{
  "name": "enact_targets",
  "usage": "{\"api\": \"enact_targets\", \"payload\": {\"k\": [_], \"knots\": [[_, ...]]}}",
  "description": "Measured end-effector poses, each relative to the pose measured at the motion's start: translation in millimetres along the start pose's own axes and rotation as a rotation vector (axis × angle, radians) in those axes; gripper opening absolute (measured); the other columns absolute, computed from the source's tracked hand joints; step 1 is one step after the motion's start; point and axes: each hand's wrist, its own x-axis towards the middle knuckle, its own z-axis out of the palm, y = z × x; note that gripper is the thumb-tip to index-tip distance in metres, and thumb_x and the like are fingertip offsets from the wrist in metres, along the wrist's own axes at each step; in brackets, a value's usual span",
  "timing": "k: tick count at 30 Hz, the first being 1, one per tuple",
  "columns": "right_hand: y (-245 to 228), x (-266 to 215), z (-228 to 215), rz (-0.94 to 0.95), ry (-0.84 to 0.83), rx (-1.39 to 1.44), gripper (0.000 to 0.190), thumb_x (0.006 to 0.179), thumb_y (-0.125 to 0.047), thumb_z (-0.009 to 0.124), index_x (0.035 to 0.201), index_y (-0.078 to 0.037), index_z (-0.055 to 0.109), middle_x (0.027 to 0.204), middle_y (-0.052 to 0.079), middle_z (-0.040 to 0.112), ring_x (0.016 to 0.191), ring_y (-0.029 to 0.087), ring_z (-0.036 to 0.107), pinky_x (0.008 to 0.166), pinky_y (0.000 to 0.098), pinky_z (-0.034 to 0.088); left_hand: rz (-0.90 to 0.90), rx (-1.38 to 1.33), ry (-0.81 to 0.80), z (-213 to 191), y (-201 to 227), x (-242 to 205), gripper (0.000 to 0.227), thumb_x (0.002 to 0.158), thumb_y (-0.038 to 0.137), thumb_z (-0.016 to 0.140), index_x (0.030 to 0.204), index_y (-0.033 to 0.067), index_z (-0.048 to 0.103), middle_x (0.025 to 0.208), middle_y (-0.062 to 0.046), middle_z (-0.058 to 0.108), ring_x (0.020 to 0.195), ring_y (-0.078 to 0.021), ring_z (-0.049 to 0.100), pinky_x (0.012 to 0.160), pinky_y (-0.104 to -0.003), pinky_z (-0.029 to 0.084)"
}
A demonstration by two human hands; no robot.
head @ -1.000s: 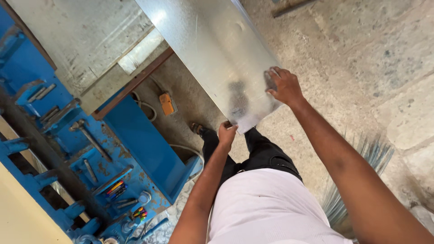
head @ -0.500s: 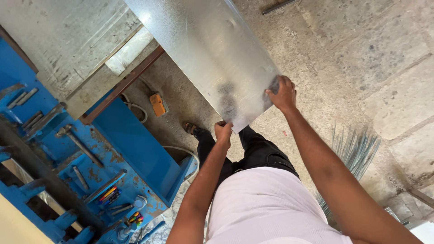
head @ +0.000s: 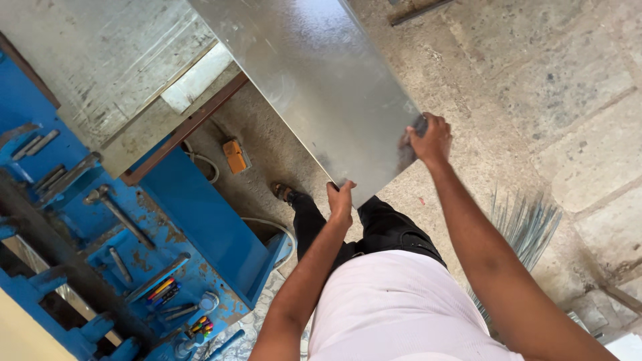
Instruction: The person repeatedly feeds a rectangular metal sheet into a blue industrial bending machine, guiding it through the rollers to create a curved profile. After each pass, the person removes the sheet, flips it over, and reinserts it into the machine to continue the bending process. The task involves handling the metal sheet by hand and operating the machine's manual controls.
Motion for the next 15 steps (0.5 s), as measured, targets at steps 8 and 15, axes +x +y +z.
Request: {"api": "enact_targets", "payload": {"k": [8,15], "knots": [[3,4,-37,-0.041,-0.214,0.168,0.036,0.097,-0.034,0.073,0.115,-0.003,0.073,0.108,0.015,0.077,0.093,0.026,0.076,0.087,0.0401,0.061,-0.076,-0.234,-0.189,-55,17,-34,0.052,0.089,0.035,0.066,0.131,0.0076,0.051,0.126,-0.013,0.06,0.112,-0.0284,0.06,0.094,-0.048,0.049],[-5,-76,-23,-0.281,-0.262,0.192,0.048,0.091,-0.03,0.076,0.13,-0.003,0.069,0.122,0.018,0.073,0.104,0.029,0.074,0.089,0.0392,0.057,0.138,0.109,0.343,-180,-41,13,0.044,0.099,0.039,0.063,0.12,0.0006,0.065,0.112,-0.016,0.07,0.096,-0.0246,0.064,0.083,-0.039,0.05]]}}
